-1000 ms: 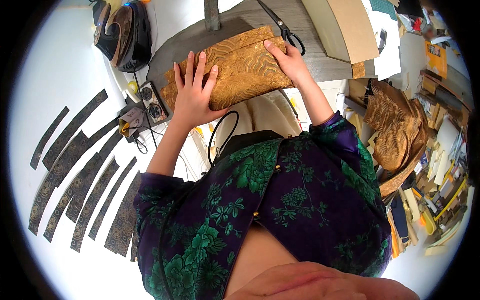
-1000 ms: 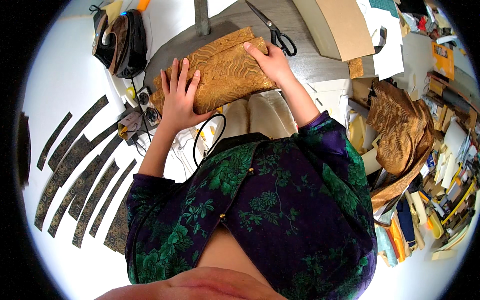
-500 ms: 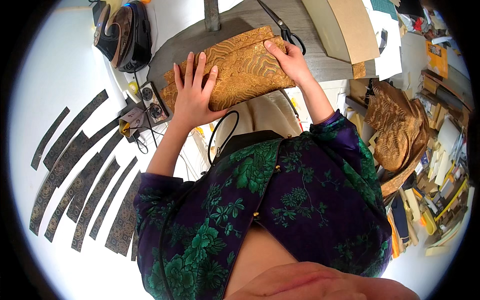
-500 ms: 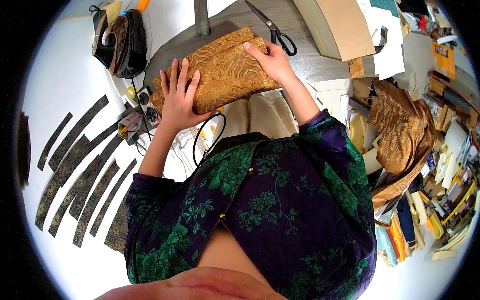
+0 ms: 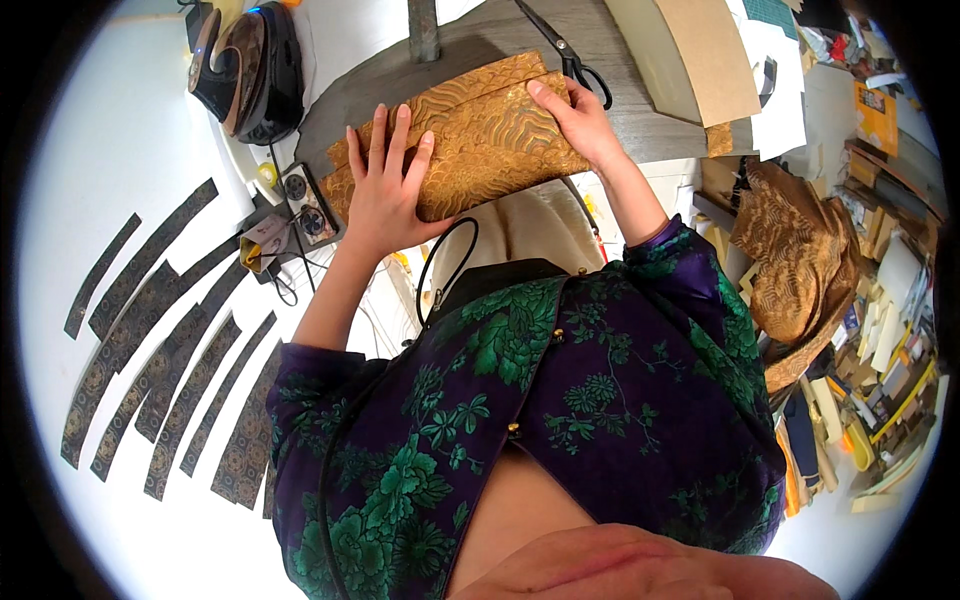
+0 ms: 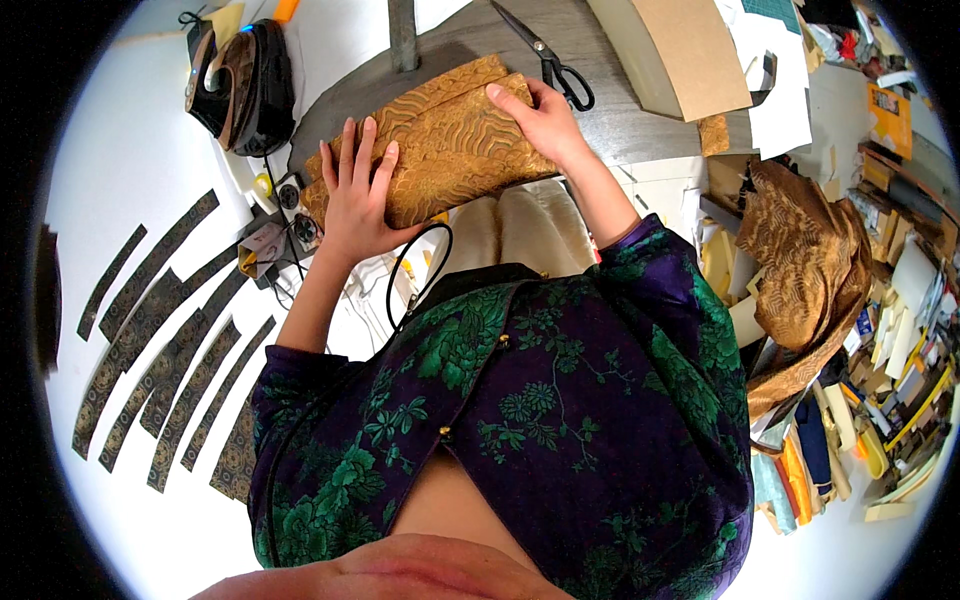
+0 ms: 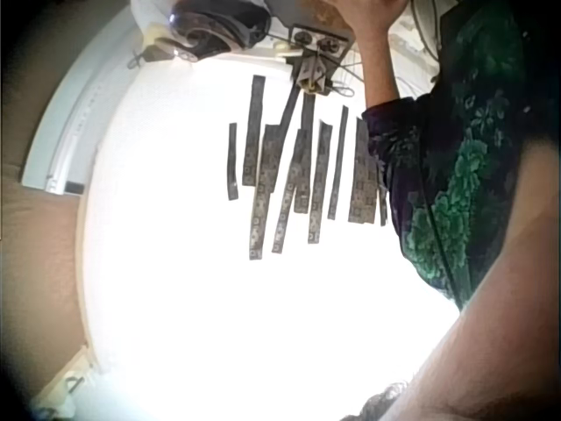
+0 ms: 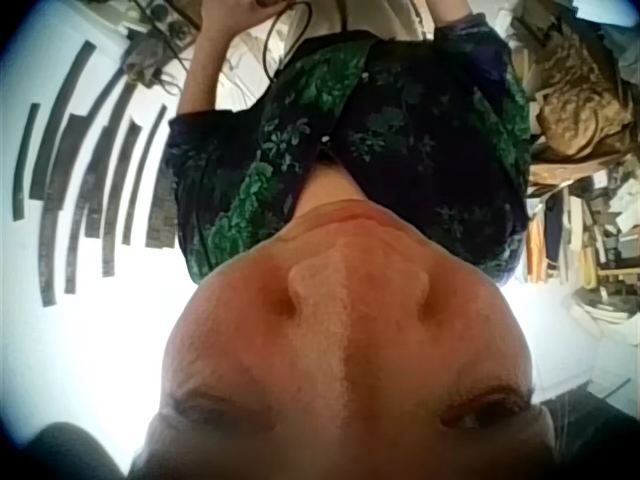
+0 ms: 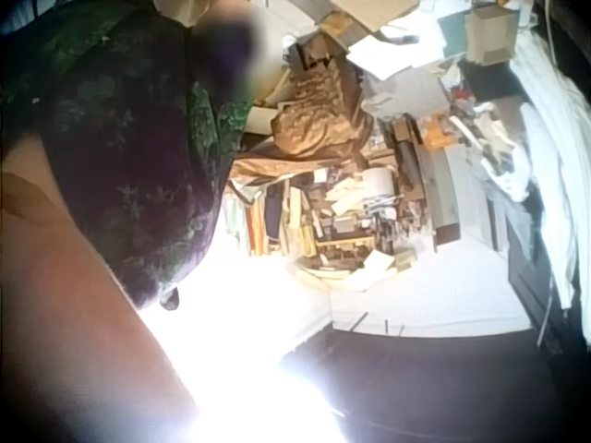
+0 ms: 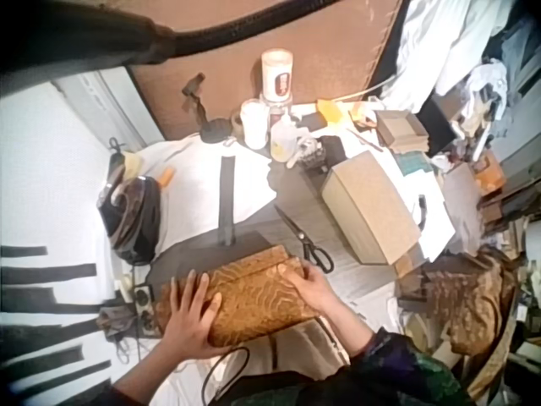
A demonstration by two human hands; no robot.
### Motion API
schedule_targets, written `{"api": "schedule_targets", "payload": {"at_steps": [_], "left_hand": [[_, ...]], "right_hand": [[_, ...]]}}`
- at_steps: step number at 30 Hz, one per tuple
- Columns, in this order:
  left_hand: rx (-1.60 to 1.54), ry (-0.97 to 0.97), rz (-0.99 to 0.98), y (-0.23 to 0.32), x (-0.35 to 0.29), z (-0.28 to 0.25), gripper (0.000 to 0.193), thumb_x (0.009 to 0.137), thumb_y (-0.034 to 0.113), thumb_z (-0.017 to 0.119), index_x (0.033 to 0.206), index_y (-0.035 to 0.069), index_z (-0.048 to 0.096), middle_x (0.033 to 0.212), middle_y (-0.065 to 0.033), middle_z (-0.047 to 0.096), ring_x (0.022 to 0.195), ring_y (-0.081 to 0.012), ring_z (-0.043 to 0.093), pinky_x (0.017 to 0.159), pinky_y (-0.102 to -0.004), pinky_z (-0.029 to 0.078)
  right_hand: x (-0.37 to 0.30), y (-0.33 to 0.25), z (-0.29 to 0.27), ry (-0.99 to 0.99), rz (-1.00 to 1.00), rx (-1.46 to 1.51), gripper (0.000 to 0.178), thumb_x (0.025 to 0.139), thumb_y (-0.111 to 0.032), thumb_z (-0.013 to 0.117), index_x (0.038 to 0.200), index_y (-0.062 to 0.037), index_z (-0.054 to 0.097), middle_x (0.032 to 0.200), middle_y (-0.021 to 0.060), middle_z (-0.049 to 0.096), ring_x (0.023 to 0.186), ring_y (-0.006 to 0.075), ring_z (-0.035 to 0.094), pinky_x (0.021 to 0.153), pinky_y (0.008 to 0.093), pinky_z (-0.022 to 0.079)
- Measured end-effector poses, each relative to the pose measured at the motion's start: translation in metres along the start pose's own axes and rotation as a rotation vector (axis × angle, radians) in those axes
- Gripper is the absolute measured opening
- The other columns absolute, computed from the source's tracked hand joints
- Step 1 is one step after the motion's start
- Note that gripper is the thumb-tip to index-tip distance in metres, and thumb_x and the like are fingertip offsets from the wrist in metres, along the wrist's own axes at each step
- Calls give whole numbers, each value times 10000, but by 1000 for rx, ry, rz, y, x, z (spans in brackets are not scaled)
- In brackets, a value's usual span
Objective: The person folds a gold-patterned fabric piece on a workbench, aligning edges and smoothing the surface with both hands. The person repeatedly adjusts the fold and presses down to flatten the fabric.
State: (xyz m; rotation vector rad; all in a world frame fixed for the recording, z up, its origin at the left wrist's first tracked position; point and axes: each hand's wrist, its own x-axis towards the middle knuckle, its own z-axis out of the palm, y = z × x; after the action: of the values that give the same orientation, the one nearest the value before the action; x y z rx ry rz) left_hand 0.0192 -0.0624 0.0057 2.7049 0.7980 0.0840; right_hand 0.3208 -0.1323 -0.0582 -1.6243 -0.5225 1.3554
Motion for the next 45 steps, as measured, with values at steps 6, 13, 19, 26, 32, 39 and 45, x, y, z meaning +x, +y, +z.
{"api": "schedule_targets", "payload": {"at_steps": [6, 13, 19, 26, 32, 39, 45], "left_hand": [[-39, 18, -49, 3, 1, -1, 1340, 616, 636, 893, 1616, -57, 331, 1713, -249, 270, 1610, -479, 173, 1248, -733, 63], [-13, -25, -59, 5, 4, -4, 1363, 621, 646, 892, 1627, -62, 305, 1709, -243, 275, 1615, -465, 168, 1255, -725, 62], [-3, -45, -77, 6, 4, -5, 1365, 624, 653, 889, 1626, -64, 302, 1712, -245, 269, 1618, -464, 163, 1256, -725, 63], [-7, -40, -77, 5, 4, -4, 1372, 620, 646, 896, 1631, -59, 294, 1718, -245, 259, 1619, -463, 163, 1257, -722, 59], [-13, -33, -78, 5, 2, -4, 1358, 627, 633, 895, 1632, -54, 294, 1719, -244, 258, 1620, -459, 162, 1259, -718, 54], [0, -47, -69, 3, 5, -1, 1380, 621, 641, 884, 1643, -51, 267, 1726, -243, 250, 1627, -459, 138, 1261, -713, 28], [33, -18, -26, 4, 5, 0, 1349, 665, 625, 864, 1668, -17, 230, 1733, -250, 233, 1625, -459, 145, 1279, -672, 29]], "right_hand": [[4, 3, -4, -61, 13, 62, 804, 934, -461, 830, 1439, 108, 569, 1279, 160, 722, 1194, 203, 674, 1046, 330, 526], [1, -4, -6, -116, 97, 22, 796, 952, -524, 787, 1434, 78, 586, 1304, 148, 716, 1208, 204, 668, 1051, 325, 509], [4, -2, -7, -89, 26, -68, 815, 947, -542, 775, 1459, 59, 572, 1362, 171, 687, 1256, 229, 649, 1078, 336, 490], [6, -2, -9, -89, 52, -124, 793, 932, -563, 778, 1409, 51, 625, 1312, 166, 715, 1211, 223, 670, 1057, 331, 503], [-6, -16, 1, -61, 167, -12, 720, 921, -556, 796, 1299, 50, 705, 1194, 136, 759, 1098, 184, 707, 986, 316, 538], [-2, -8, -2, -67, 122, 50, 712, 922, -521, 815, 1314, 60, 690, 1178, 133, 762, 1077, 182, 716, 964, 318, 556], [4, 14, -2, -120, 80, 82, 997, 907, -569, 810, 1531, 126, 461, 1395, 234, 666, 1272, 269, 654, 1080, 354, 515]]}}
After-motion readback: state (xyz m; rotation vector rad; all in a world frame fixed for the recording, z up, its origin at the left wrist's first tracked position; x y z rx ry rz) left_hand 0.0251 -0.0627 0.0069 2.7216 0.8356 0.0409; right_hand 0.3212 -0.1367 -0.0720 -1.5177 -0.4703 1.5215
